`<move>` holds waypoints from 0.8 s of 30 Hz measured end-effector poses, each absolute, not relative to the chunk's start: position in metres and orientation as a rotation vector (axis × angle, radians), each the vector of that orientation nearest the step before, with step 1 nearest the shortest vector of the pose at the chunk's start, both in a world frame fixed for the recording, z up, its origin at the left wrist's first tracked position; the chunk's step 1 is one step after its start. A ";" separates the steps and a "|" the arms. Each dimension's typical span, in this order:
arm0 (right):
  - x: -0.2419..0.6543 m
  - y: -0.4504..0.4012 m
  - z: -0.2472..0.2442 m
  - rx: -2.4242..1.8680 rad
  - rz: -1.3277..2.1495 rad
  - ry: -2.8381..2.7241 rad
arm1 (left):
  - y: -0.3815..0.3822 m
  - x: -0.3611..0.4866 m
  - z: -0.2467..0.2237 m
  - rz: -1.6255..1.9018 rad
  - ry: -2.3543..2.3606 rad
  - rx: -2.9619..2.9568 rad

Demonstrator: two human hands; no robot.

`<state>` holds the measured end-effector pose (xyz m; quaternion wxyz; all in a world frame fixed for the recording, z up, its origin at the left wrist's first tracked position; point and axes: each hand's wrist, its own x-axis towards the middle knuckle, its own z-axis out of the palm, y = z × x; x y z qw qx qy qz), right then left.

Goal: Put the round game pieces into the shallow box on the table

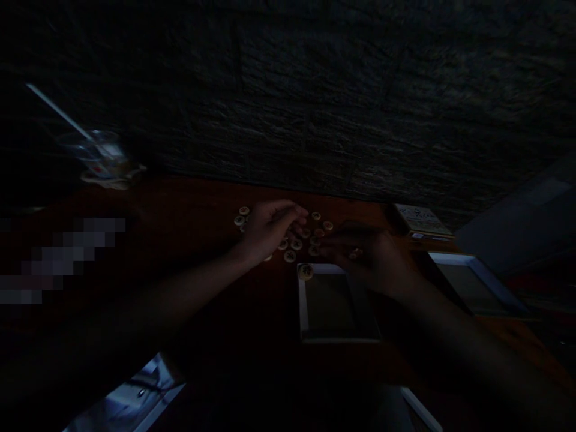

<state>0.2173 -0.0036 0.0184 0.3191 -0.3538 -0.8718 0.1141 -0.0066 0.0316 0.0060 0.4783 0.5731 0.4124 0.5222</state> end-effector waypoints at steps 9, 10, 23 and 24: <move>0.254 0.043 0.002 -1.325 0.172 -1.736 | 0.064 -0.041 0.004 1.532 1.311 1.919; 0.257 0.046 0.001 -1.344 0.173 -1.708 | 0.065 -0.043 0.004 1.543 1.345 1.934; 0.255 0.049 -0.008 -1.362 0.252 -1.842 | 0.074 -0.040 -0.007 1.264 1.316 2.192; 0.254 0.048 -0.008 -1.356 0.261 -1.861 | 0.073 -0.038 -0.008 1.187 1.292 2.255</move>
